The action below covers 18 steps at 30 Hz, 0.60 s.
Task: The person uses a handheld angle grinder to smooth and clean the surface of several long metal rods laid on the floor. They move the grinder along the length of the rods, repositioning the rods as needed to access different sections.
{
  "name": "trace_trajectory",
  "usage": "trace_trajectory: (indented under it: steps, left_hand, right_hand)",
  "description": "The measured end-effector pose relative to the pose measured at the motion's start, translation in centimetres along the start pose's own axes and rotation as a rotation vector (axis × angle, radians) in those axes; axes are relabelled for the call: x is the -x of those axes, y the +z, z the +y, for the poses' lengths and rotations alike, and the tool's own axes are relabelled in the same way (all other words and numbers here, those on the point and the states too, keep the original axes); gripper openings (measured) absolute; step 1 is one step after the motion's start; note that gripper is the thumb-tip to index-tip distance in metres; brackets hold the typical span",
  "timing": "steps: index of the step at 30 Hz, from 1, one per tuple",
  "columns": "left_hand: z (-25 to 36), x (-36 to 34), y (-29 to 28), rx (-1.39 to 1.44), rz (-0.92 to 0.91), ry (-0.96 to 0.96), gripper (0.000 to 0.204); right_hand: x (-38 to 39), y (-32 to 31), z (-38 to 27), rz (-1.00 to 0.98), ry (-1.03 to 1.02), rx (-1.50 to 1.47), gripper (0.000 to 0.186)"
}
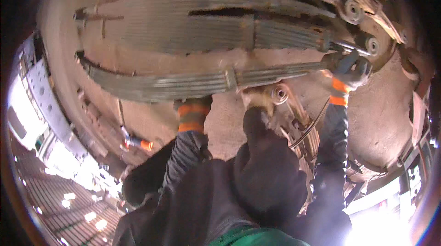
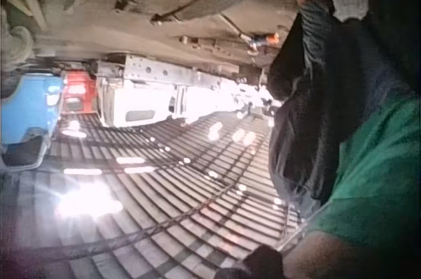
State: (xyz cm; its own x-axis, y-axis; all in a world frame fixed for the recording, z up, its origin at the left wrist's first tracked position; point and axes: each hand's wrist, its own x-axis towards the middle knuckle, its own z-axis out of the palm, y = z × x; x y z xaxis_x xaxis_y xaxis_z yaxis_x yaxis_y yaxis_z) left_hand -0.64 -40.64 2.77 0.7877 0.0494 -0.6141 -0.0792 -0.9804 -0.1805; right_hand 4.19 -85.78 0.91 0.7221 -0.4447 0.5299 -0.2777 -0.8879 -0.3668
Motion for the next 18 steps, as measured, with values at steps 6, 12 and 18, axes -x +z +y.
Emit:
trace_trajectory:
  steps: [6, 12, 18]
  left_hand:
    - [1.4, 0.2, -4.7, 0.014, -0.312, -0.162, 0.052]
    - [1.0, 0.0, -3.8, 0.079, -0.305, -0.166, 0.046]
    - [0.5, 1.2, -2.9, 0.157, 0.021, -0.033, 0.047]
  right_hand:
    - [5.5, -6.1, -17.3, -1.425, 0.396, -1.158, 0.024]
    - [21.3, -0.1, -15.9, -1.688, 2.721, -2.052, 0.037]
    - [25.5, 1.5, -15.3, 0.409, 4.215, -1.656, 0.048]
